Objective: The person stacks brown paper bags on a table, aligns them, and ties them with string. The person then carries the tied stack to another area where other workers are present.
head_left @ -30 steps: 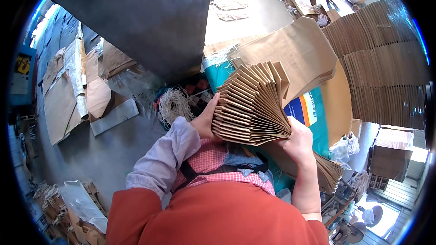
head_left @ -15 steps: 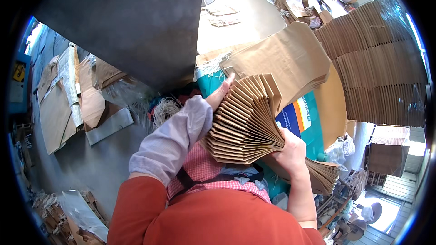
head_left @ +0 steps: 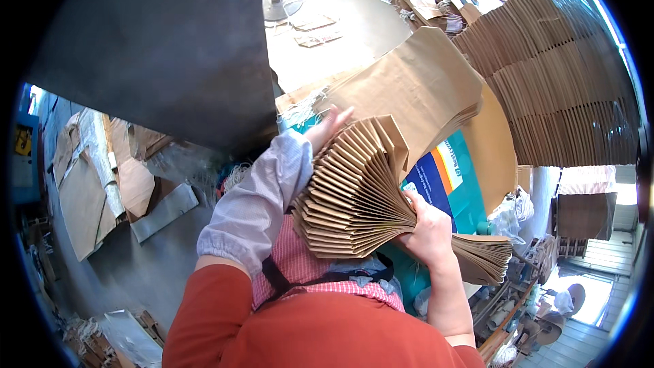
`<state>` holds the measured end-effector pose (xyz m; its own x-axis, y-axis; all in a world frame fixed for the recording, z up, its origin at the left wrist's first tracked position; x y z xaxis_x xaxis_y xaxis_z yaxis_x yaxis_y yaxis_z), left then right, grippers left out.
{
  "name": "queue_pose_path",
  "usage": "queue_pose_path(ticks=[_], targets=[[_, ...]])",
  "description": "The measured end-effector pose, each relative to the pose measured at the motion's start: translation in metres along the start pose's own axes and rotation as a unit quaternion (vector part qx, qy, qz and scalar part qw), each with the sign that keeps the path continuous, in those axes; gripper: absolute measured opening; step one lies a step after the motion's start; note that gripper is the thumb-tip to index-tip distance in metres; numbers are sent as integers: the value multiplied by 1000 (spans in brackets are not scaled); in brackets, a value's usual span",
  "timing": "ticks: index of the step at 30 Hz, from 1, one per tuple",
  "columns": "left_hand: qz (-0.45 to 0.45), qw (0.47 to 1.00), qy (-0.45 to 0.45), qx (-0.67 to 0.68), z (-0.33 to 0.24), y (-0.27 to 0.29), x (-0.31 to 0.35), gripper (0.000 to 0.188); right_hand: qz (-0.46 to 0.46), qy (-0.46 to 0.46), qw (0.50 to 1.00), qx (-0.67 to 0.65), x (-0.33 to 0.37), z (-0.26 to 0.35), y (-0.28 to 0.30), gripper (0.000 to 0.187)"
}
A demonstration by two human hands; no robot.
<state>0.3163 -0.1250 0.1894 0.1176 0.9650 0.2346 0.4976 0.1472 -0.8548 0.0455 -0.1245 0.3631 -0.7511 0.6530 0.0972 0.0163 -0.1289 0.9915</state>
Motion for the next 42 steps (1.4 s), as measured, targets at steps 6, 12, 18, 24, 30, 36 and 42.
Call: queue_pose_path(ticks=[6,12,18,24,30,36,42], targets=[[-7,938,-37,-345,-74,-58,-2,79,-20,34,999,-3,-4,0,0,64],[162,801,73,-572,-78,-131,-19,69,-7,39,999,-3,-3,0,1,65],[132,765,74,-626,-76,-121,19,41,-30,45,998,-16,6,4,-3,56],[-12,831,-90,-549,-86,-90,18,38,-33,40,998,-32,-1,3,0,46],[169,687,-240,-665,-84,-113,44,11,-41,33,998,-38,-1,1,1,43],[197,642,-247,-699,-86,-124,44,13,-37,30,998,-39,-1,1,1,42],[263,489,-221,-802,-90,-141,42,14,-31,24,998,-41,0,1,3,40]])
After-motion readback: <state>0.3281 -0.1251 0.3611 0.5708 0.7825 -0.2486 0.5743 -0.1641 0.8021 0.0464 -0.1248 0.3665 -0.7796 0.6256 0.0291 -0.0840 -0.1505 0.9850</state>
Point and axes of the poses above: each hand's wrist, its own x-axis away from the middle knuckle, its own y-axis out of the back of the hand, z = x × y, the point moved 1 cm from there along -x, towards the middle knuckle, and after that the axes turned 13 degrees about x, right-handed, at the moved point
